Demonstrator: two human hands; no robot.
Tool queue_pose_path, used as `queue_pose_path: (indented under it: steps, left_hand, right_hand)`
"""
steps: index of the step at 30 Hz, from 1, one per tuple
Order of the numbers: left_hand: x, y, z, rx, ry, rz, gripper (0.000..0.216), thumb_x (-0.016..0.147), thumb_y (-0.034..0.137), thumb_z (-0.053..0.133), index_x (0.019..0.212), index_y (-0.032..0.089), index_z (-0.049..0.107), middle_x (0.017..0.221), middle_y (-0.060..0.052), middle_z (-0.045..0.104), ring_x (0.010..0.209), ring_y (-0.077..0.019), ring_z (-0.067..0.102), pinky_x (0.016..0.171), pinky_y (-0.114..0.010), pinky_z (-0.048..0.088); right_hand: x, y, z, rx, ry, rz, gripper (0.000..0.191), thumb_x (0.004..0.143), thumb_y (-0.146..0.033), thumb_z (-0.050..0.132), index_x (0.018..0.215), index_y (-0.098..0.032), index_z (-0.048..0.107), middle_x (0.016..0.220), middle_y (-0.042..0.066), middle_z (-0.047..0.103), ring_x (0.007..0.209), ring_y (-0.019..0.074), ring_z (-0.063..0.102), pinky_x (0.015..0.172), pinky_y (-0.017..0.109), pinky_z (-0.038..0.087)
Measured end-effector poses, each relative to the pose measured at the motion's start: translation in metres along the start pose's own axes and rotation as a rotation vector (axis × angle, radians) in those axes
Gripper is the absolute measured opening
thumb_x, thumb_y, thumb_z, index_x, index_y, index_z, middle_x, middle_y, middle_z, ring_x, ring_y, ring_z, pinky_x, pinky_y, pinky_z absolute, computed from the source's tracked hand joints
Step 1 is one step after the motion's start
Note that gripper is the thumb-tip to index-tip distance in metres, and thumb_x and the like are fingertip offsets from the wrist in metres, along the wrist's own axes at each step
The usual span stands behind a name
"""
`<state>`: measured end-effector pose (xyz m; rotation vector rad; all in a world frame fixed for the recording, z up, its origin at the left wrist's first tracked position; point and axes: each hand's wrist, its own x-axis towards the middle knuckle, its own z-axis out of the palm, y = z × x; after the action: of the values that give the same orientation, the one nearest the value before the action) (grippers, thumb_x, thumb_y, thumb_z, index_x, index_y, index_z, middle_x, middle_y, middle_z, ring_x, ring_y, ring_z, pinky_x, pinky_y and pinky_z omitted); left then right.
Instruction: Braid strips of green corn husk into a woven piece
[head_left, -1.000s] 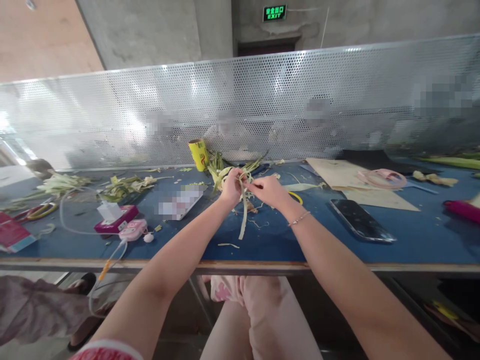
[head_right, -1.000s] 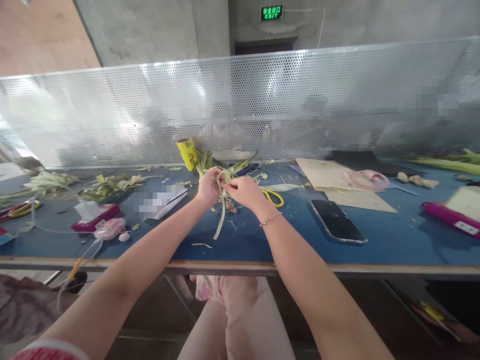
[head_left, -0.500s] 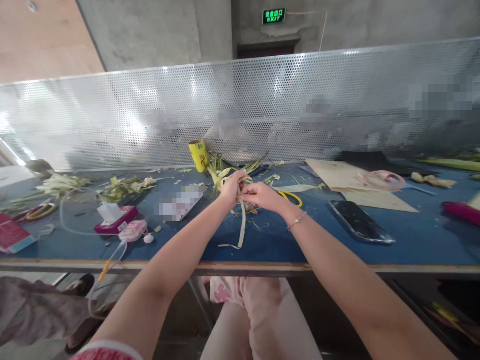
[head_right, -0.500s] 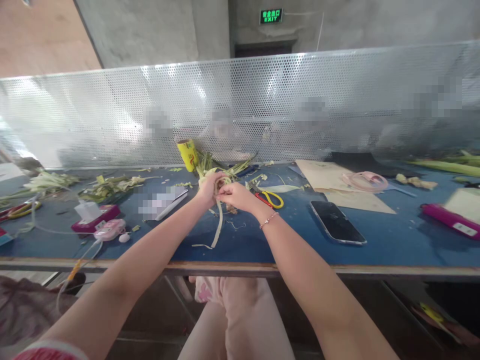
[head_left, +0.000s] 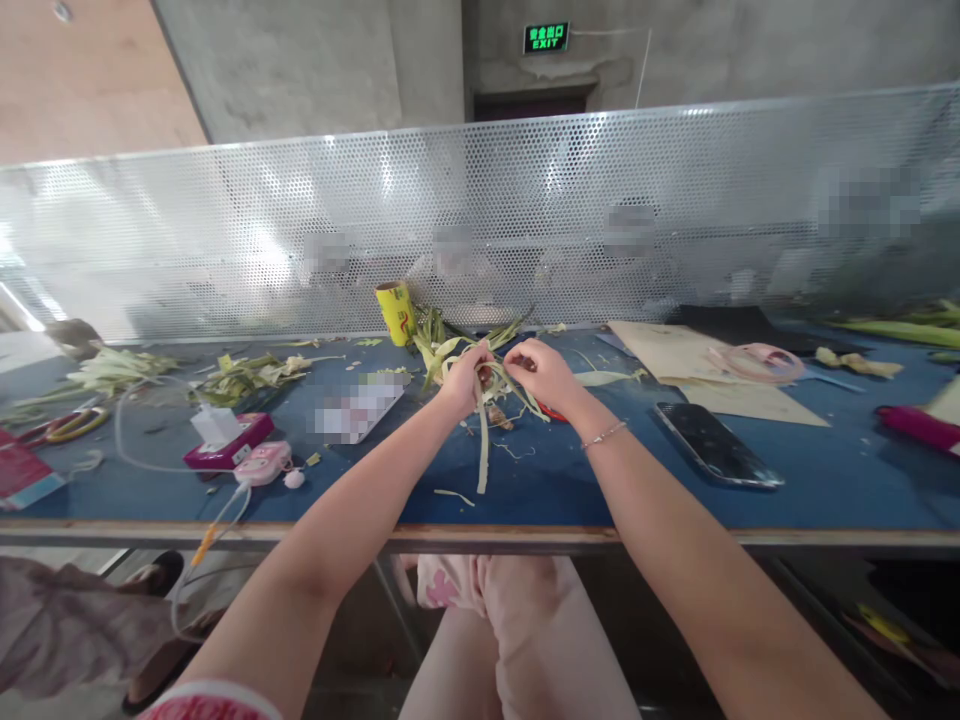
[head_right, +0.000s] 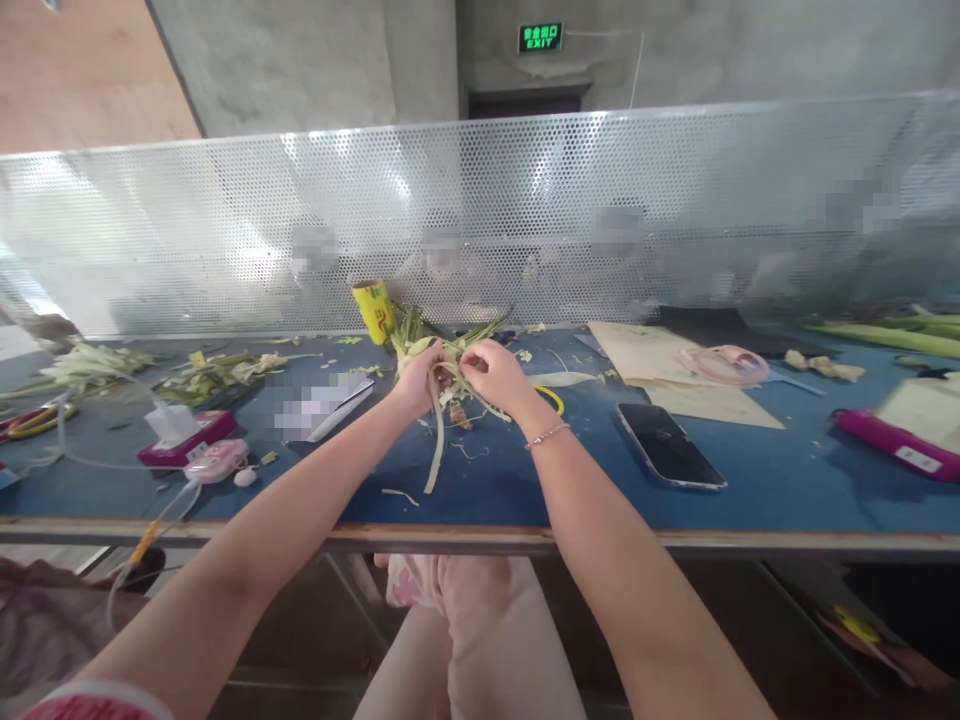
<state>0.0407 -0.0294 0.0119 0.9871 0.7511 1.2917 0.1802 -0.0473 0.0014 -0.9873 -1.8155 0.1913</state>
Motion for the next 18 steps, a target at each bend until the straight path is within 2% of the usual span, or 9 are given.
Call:
queue_pose_path:
  steps: [1, 4, 9, 14, 18]
  left_hand:
    - [0.0, 0.001, 0.0, 0.008, 0.0, -0.003, 0.036, 0.08, 0.035, 0.059, 0.052, 0.015, 0.048, 0.044, 0.003, 0.041, 0.039, -0.0043, 0.036, 0.041, -0.019, 0.028]
    - [-0.001, 0.002, 0.0, 0.022, -0.006, -0.004, 0.037, 0.082, 0.035, 0.056, 0.052, 0.015, 0.048, 0.045, 0.003, 0.043, 0.039, -0.005, 0.038, 0.041, -0.02, 0.03]
    - [-0.001, 0.002, 0.0, 0.018, -0.014, 0.01, 0.038, 0.085, 0.032, 0.052, 0.052, 0.014, 0.049, 0.046, 0.002, 0.043, 0.039, -0.0047, 0.038, 0.043, -0.019, 0.031]
    - [-0.002, 0.004, 0.001, 0.02, -0.002, 0.0, 0.038, 0.085, 0.032, 0.051, 0.052, 0.014, 0.049, 0.047, 0.003, 0.044, 0.04, -0.0043, 0.037, 0.045, -0.019, 0.033]
    - [-0.003, 0.003, 0.0, 0.041, -0.043, -0.021, 0.038, 0.084, 0.034, 0.054, 0.051, 0.015, 0.047, 0.045, 0.004, 0.039, 0.04, -0.004, 0.035, 0.042, -0.019, 0.028]
  right_hand:
    - [0.001, 0.003, 0.001, 0.008, -0.042, 0.002, 0.006, 0.073, -0.022, 0.058, 0.074, -0.018, 0.061, 0.079, 0.003, 0.058, 0.069, 0.0147, 0.051, 0.066, 0.029, 0.041]
    - [0.002, 0.007, 0.003, 0.053, -0.144, 0.036, 0.014, 0.07, -0.02, 0.06, 0.083, -0.018, 0.063, 0.088, 0.004, 0.057, 0.069, 0.0135, 0.051, 0.067, 0.03, 0.044]
    - [0.0, 0.001, 0.001, 0.183, -0.231, 0.062, 0.015, 0.072, -0.017, 0.055, 0.084, -0.018, 0.062, 0.091, 0.004, 0.055, 0.065, 0.0117, 0.05, 0.064, 0.03, 0.042]
    - [-0.002, -0.007, -0.004, 0.293, -0.344, 0.162, 0.009, 0.076, -0.027, 0.054, 0.078, -0.018, 0.056, 0.071, -0.001, 0.049, 0.059, 0.0113, 0.044, 0.059, 0.028, 0.035]
    - [-0.003, -0.009, -0.007, 0.377, -0.301, 0.178, 0.016, 0.078, -0.034, 0.055, 0.074, -0.019, 0.05, 0.061, -0.005, 0.039, 0.055, 0.0098, 0.035, 0.055, 0.027, 0.027]
